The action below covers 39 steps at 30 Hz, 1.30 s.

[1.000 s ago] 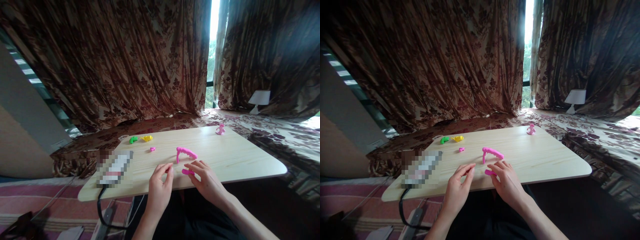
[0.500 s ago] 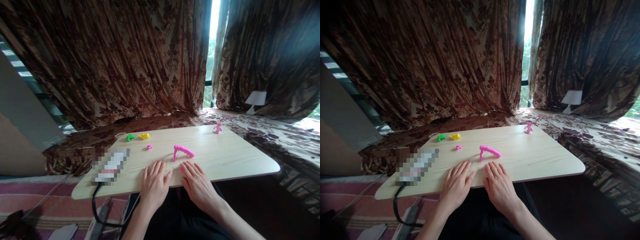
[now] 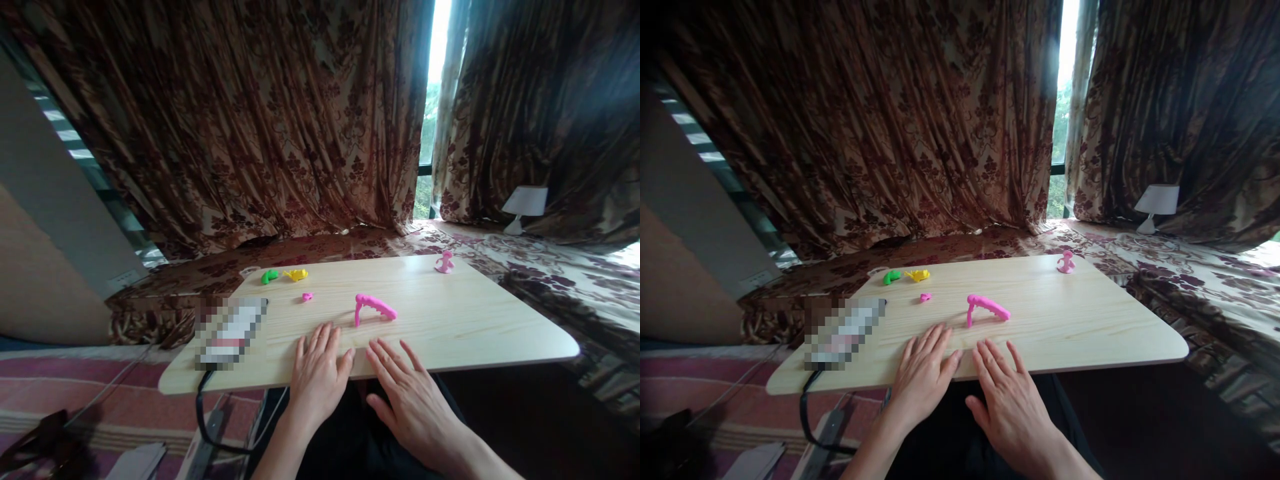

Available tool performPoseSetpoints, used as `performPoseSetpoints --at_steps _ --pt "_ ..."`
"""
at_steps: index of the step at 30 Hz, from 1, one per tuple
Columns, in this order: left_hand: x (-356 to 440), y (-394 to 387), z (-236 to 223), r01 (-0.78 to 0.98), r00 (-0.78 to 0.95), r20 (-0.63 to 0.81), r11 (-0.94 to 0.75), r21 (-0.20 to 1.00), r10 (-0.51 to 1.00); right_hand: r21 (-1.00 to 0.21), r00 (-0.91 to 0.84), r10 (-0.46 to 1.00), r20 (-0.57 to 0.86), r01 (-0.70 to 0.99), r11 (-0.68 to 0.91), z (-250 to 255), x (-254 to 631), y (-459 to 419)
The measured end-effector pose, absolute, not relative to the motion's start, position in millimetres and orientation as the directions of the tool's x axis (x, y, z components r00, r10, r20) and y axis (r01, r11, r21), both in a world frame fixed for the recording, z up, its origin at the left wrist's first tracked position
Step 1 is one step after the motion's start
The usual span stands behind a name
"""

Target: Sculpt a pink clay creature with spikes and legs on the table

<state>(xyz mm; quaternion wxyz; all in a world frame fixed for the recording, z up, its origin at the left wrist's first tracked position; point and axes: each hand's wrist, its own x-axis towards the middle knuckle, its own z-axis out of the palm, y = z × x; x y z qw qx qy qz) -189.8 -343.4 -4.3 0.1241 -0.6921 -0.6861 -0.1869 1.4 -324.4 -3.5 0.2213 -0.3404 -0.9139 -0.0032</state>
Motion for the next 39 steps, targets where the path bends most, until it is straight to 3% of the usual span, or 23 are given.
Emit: performPoseSetpoints --at_steps 4,10,16,23,29,35,39 --pt "-188 -344 -3 0.997 -0.014 0.421 -0.022 0.08 0.907 -0.145 -0.717 0.59 0.371 0.582 0.8 -4 9 -341" --pt "-190 -344 -5 0.997 -0.007 0.428 -0.024 0.067 0.904 -0.184 -0.646 0.66 0.384 0.647 0.74 1 -4 -319" --pt "-189 -344 -5 0.997 -0.008 0.44 -0.026 0.07 0.898 -0.159 -0.707 0.587 0.393 0.577 0.801 -5 9 -342" --pt "-190 -344 -5 0.998 -0.001 0.437 -0.025 0.054 0.9 -0.196 -0.632 0.678 0.375 0.661 0.724 1 -7 -315" --pt "-189 -345 -4 0.998 -0.008 0.443 -0.021 0.062 0.897 -0.172 -0.71 0.612 0.349 0.594 0.786 -4 7 -341" --pt "-189 -344 -4 0.998 0.0 0.461 -0.029 0.056 0.887 -0.219 -0.643 0.675 0.361 0.646 0.732 3 -9 -313" --pt "-190 -344 -5 0.998 0.003 0.46 -0.033 0.057 0.888 -0.209 -0.671 0.64 0.375 0.611 0.763 -2 -3 -324"
